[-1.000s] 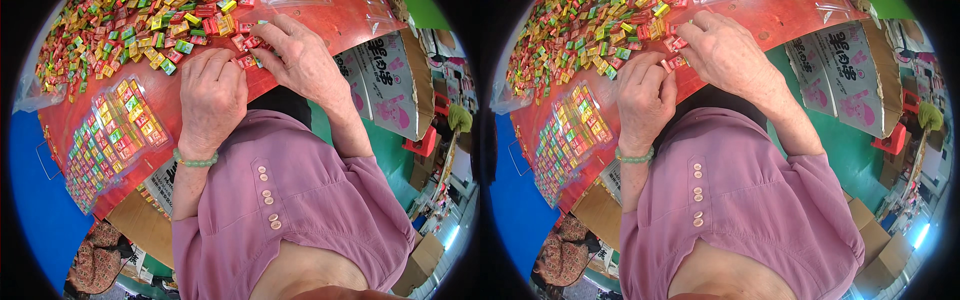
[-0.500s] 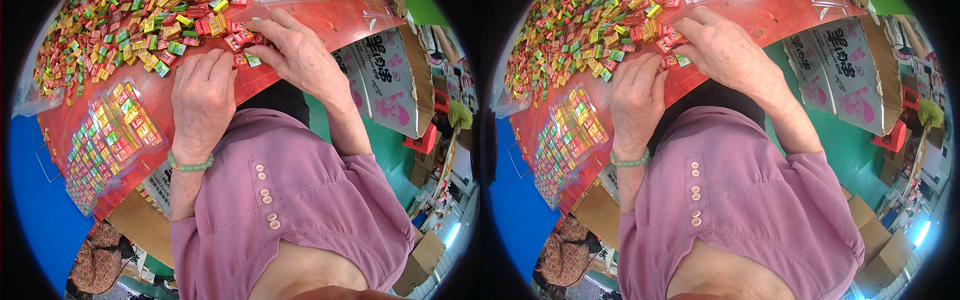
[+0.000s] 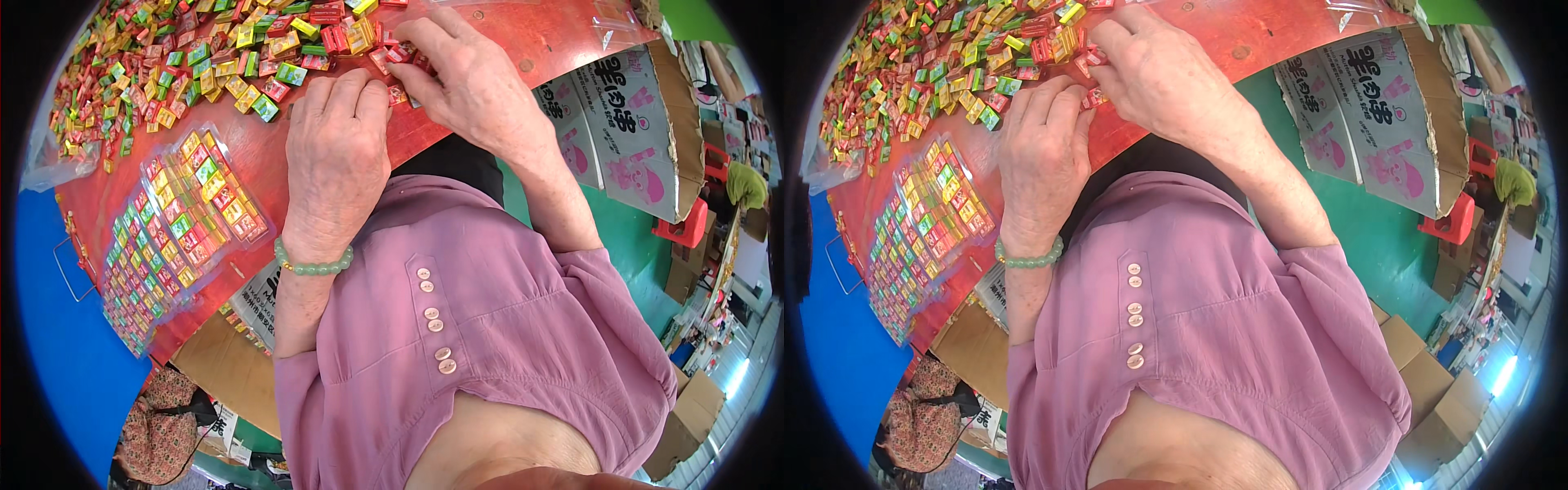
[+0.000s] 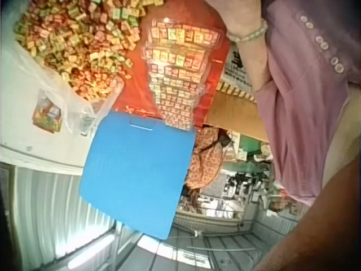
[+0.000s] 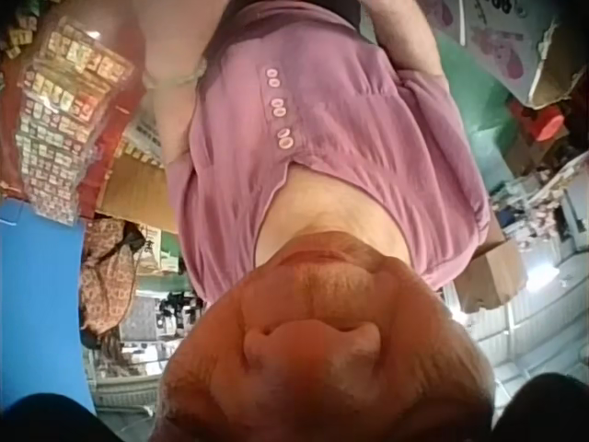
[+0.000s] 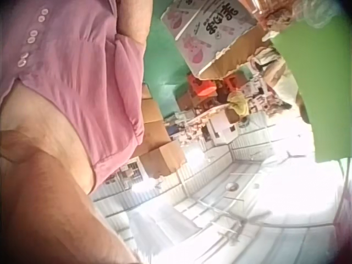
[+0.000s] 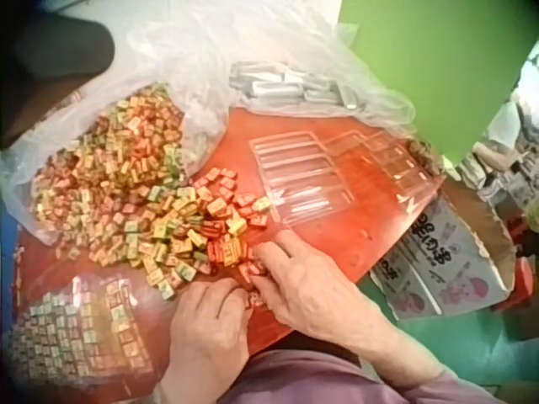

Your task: Packing small wrapped items into plastic trays at a workstation.

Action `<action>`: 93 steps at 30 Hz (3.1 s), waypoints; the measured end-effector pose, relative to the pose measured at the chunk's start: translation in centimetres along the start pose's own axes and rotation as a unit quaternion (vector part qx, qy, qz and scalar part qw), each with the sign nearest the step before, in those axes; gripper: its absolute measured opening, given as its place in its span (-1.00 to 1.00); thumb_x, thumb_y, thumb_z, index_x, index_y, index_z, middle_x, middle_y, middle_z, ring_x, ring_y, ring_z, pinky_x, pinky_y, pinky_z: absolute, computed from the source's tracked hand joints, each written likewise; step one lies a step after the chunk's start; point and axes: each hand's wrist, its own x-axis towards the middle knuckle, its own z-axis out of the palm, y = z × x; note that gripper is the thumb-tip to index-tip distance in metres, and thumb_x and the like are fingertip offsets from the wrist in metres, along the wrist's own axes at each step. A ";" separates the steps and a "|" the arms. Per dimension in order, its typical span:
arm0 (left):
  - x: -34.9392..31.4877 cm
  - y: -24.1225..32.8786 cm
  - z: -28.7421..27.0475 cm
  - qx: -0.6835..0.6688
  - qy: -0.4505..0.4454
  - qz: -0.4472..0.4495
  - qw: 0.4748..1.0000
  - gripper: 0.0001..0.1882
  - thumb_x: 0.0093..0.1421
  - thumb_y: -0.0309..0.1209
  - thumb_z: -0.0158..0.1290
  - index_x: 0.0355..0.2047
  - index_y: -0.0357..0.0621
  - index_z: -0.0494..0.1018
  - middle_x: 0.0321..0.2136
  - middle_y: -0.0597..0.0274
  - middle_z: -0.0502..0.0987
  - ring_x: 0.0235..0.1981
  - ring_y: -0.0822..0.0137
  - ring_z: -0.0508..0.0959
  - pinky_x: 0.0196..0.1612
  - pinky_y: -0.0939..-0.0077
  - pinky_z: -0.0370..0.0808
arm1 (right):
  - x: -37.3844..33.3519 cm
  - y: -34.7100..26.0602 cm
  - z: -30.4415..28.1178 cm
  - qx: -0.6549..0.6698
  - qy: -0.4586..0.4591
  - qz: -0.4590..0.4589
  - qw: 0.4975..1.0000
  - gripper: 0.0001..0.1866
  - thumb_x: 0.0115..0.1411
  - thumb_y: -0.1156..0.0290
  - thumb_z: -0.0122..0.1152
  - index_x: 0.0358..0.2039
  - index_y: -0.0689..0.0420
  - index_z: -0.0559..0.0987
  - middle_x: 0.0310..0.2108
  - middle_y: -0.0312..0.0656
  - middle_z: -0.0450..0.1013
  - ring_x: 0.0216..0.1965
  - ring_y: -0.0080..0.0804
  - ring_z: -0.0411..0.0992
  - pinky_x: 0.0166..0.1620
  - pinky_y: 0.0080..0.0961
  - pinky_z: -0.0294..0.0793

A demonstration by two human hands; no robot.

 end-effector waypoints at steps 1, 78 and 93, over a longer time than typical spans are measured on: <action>-0.1 0.0 -0.2 0.006 -0.006 -0.004 1.000 -0.80 0.15 -0.49 0.20 -0.20 -0.26 0.54 -0.14 0.12 0.57 -0.14 0.11 0.52 -0.06 0.21 0.48 | -0.1 -0.2 -0.5 0.028 -0.005 0.016 0.999 -0.75 0.27 0.45 0.28 -0.10 0.26 0.50 -0.27 0.08 0.38 -0.23 0.11 0.47 -0.20 -0.13 0.49; 0.8 -0.1 -0.2 -0.102 -0.018 -0.069 0.992 -0.68 0.11 -0.45 0.30 -0.11 -0.27 0.59 -0.15 0.07 0.54 -0.13 0.01 0.52 -0.06 0.18 0.53 | -2.8 4.2 -3.2 0.001 -0.130 -0.050 0.990 -0.60 0.19 0.43 0.38 0.07 0.04 0.64 -0.12 -0.18 0.44 -0.14 -0.17 0.51 -0.10 -0.30 0.56; 0.8 0.1 1.0 -0.032 0.038 -0.055 0.997 -0.75 0.17 -0.52 0.20 -0.11 -0.26 0.61 -0.15 0.06 0.54 -0.16 0.04 0.52 -0.08 0.19 0.53 | -5.2 3.0 -0.9 -0.115 0.031 -0.004 0.993 -0.74 0.21 0.46 0.40 -0.08 0.14 0.64 -0.18 -0.13 0.47 -0.24 -0.20 0.55 -0.19 -0.31 0.57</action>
